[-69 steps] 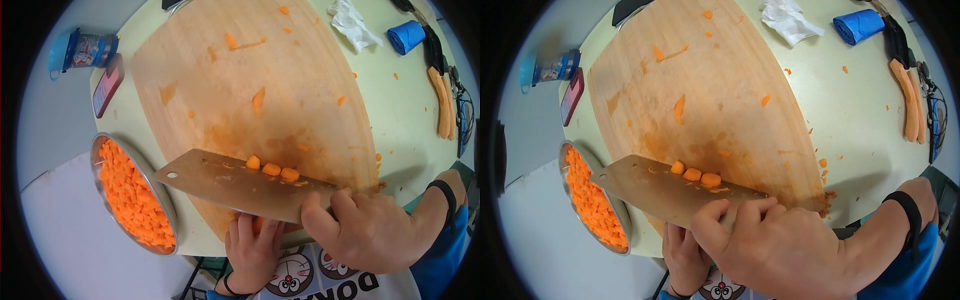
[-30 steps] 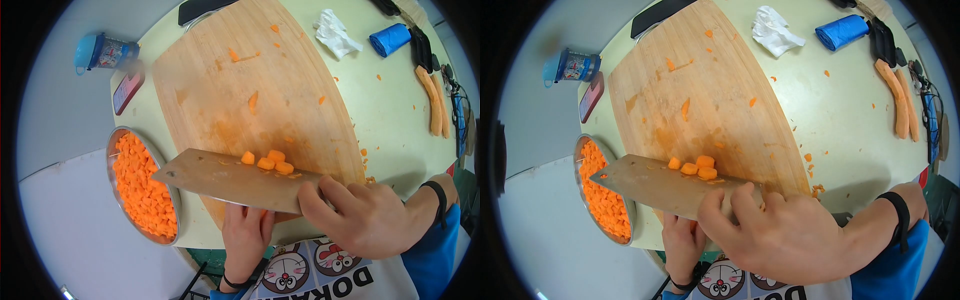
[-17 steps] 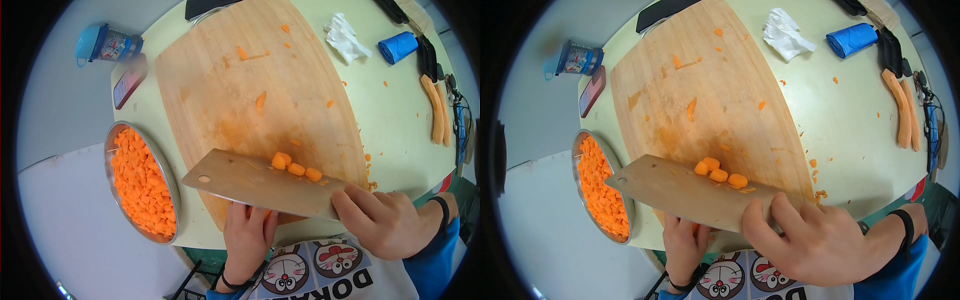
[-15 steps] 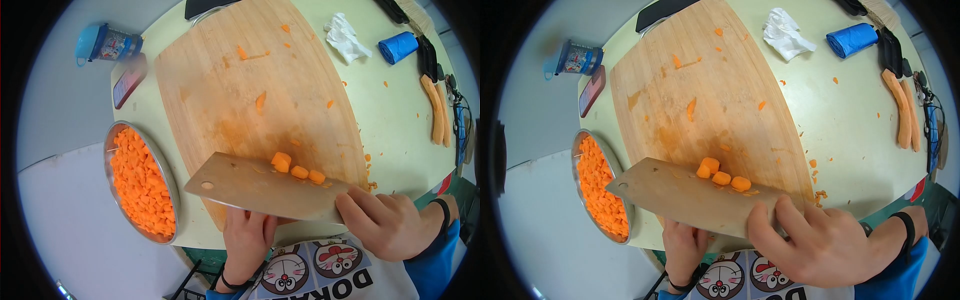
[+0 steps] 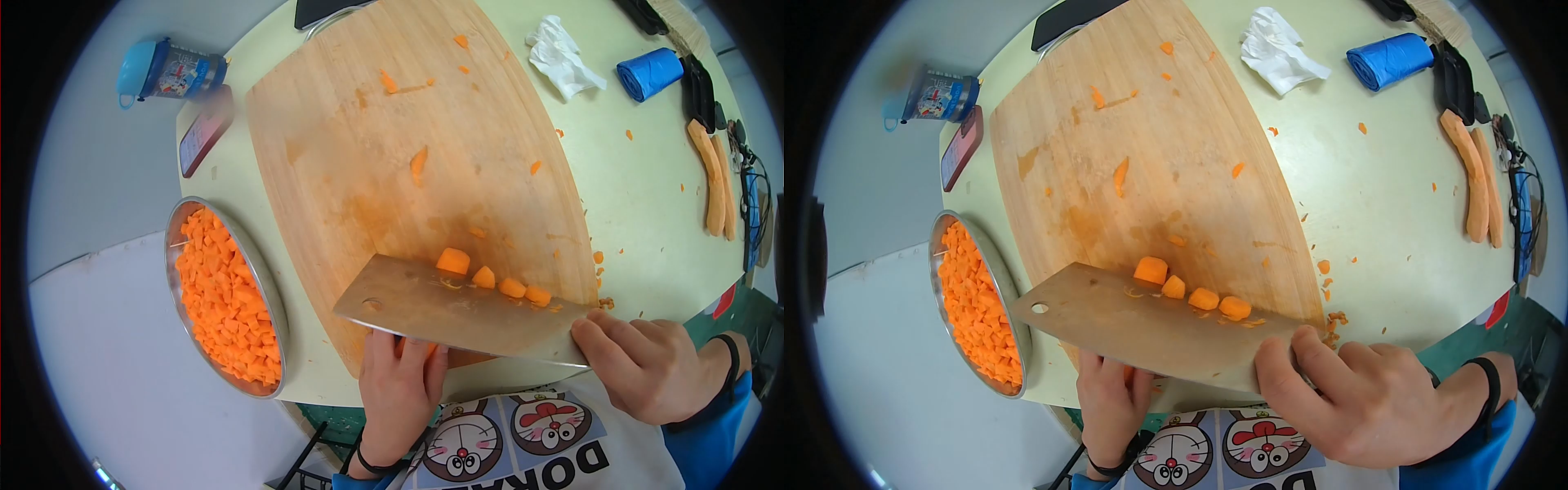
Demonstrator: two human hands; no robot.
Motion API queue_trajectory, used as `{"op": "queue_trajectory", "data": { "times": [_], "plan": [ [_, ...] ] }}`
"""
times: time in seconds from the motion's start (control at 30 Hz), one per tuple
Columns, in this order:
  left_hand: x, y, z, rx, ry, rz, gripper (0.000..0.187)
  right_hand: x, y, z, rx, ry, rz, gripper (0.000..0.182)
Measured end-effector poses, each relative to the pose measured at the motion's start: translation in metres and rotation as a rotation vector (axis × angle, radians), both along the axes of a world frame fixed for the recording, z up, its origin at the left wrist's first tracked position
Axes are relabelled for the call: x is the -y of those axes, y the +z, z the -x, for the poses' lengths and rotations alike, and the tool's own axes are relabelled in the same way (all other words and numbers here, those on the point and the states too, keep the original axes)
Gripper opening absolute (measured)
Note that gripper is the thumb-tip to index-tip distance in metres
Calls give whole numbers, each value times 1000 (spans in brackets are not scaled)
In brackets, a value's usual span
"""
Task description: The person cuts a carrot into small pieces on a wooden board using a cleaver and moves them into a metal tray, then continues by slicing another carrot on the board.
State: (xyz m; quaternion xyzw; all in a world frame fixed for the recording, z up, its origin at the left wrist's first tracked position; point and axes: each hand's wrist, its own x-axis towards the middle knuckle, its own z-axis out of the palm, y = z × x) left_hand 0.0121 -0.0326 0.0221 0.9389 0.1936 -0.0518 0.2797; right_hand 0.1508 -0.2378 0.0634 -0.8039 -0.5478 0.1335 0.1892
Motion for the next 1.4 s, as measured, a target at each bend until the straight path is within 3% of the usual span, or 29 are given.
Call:
{"op": "queue_trajectory", "data": {
  "times": [0.53, 1.03, 1.13, 1.2, 1.4],
  "plan": [
    [-3, -4, 5, -9, -72, -45, 40, -1, 1, 2, -16, -26, 1, 30],
    [-3, -3, 3, -6, -67, -51, 38, -3, 8, 4, -77, -64, 66, 32],
    [-2, -4, 3, 2, -72, -65, 39, -5, 14, 2, -77, -66, 134, 32],
    [1, 0, 0, -26, -44, -40, 34, -7, 22, 0, -156, -27, 309, 33],
    [-2, 1, 0, -50, -34, -9, 31, -16, 24, -3, -200, -20, 308, 34]
  ]
}}
